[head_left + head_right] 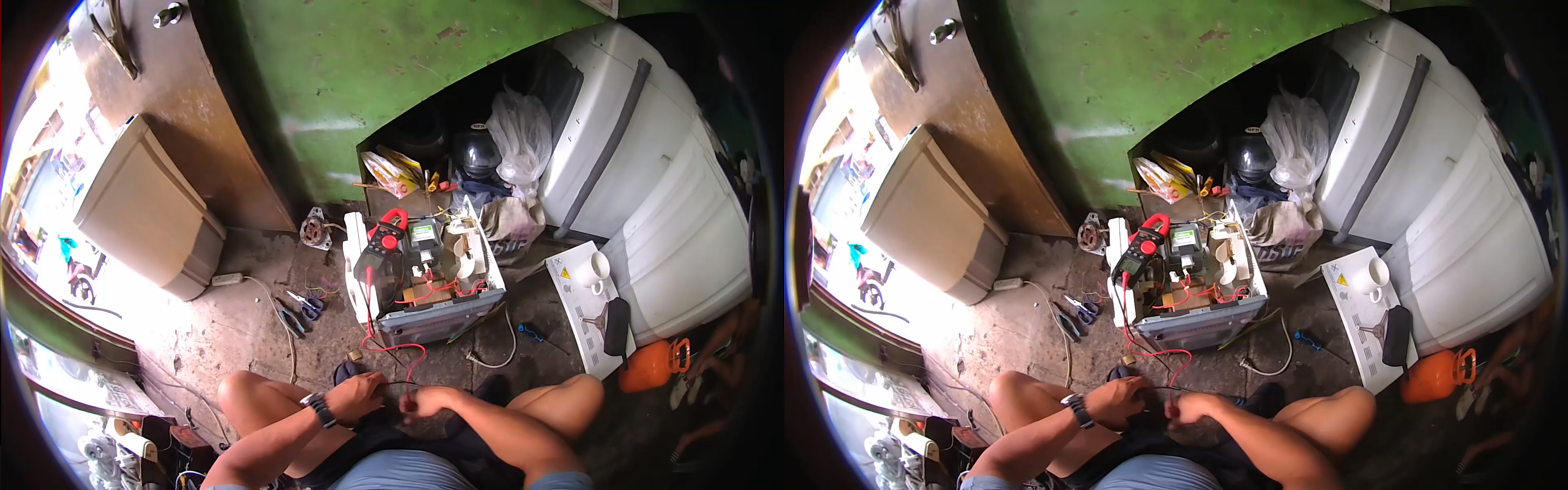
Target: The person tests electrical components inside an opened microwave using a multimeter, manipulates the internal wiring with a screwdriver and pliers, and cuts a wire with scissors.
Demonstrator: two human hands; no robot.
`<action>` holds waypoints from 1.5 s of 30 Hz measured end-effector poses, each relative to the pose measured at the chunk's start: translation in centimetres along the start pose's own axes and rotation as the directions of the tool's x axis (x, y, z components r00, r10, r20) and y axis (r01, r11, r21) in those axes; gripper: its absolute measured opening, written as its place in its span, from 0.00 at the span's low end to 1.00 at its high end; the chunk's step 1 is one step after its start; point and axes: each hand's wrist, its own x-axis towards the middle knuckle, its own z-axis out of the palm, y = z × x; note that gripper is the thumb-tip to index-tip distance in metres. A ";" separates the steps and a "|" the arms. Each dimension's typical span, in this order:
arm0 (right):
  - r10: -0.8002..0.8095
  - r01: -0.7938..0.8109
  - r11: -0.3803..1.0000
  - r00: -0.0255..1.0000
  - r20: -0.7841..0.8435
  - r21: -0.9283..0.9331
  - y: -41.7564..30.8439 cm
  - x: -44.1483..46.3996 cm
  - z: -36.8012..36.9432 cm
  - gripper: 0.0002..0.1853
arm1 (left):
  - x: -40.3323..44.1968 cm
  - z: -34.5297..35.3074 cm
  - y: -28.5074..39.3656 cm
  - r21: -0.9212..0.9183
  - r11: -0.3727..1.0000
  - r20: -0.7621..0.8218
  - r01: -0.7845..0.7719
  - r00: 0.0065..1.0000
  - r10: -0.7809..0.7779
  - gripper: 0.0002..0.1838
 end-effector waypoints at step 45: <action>-0.847 -0.076 0.514 0.114 -0.519 -0.854 -21.3 -21.1 -6.6 0.17 | 4.7 -18.7 20.2 0.085 0.804 -0.048 -0.589 0.804 0.593 0.29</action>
